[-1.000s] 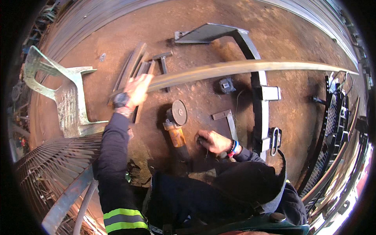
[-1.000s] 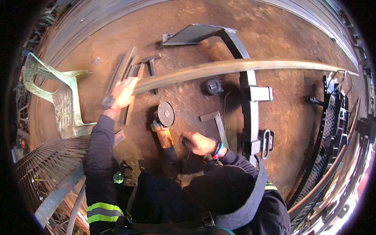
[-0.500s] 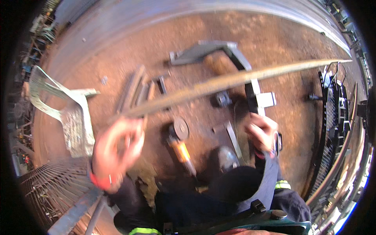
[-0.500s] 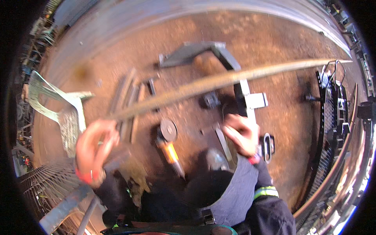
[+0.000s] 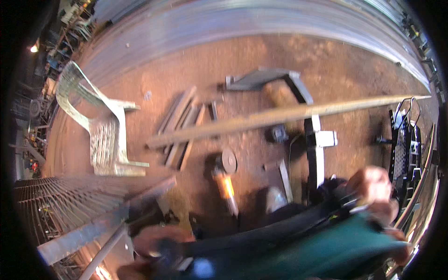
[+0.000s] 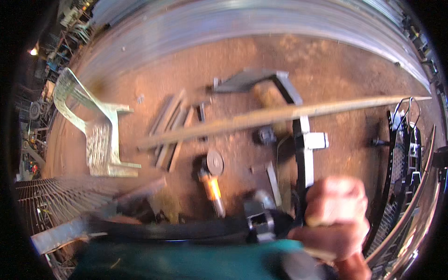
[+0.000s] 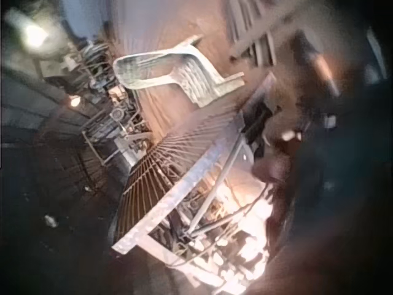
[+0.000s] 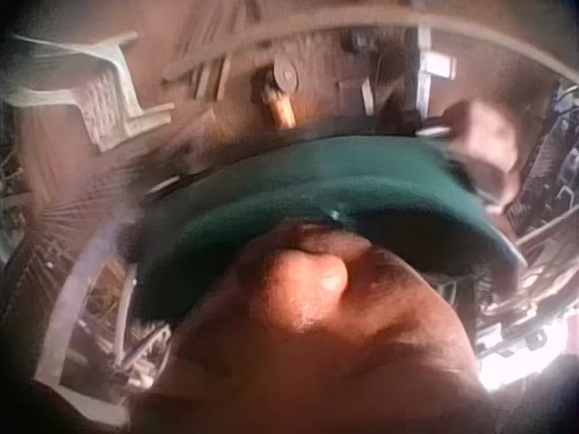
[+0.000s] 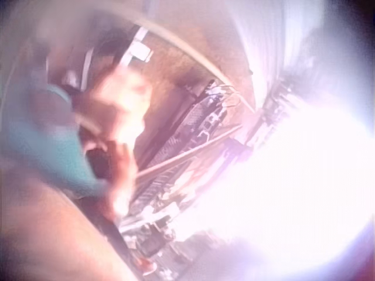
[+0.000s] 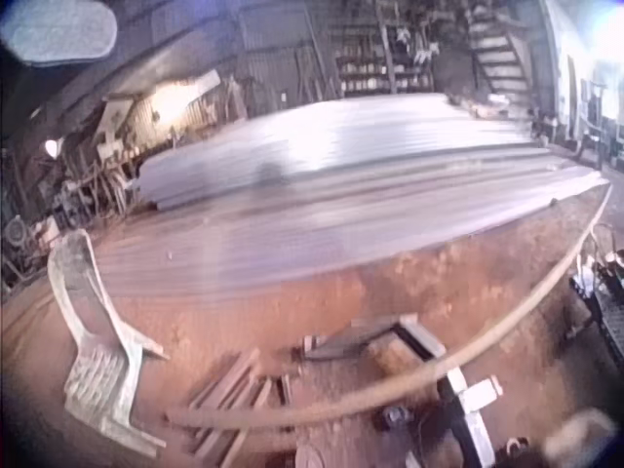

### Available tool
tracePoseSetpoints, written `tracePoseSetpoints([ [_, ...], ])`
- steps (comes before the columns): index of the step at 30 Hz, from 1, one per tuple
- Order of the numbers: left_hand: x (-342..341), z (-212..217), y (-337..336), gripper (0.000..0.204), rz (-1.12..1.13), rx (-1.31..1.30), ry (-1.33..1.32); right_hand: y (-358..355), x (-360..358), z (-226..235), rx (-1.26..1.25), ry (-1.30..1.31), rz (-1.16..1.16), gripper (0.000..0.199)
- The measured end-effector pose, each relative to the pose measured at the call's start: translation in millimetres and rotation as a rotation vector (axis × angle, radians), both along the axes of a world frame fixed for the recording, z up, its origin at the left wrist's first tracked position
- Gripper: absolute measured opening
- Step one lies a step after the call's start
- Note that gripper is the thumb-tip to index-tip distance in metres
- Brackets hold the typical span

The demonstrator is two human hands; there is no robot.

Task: The person measures a curved metal bar with a tape measure and marks it with a square. They then use an angle grinder to cut the metal bar, producing sparks. The person repeats the measuring and cutting process on the same metal bar.

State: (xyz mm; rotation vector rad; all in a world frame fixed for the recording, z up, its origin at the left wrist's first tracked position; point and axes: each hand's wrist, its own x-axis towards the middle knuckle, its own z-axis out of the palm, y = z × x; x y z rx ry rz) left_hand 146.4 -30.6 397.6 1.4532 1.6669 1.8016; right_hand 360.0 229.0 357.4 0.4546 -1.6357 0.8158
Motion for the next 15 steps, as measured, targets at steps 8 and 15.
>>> tracePoseSetpoints([
  [8,19.2,-11.5,-24.9,0.046,0.106,0.011,-0.079,-2.3,-18.1,-13.3,-0.161,-0.057,0.125,0.028],
  [15,8.1,-23.0,-24.2,0.053,0.068,0.006,-0.150,-9.6,-24.2,-24.8,-0.271,-0.049,0.141,0.025],
])
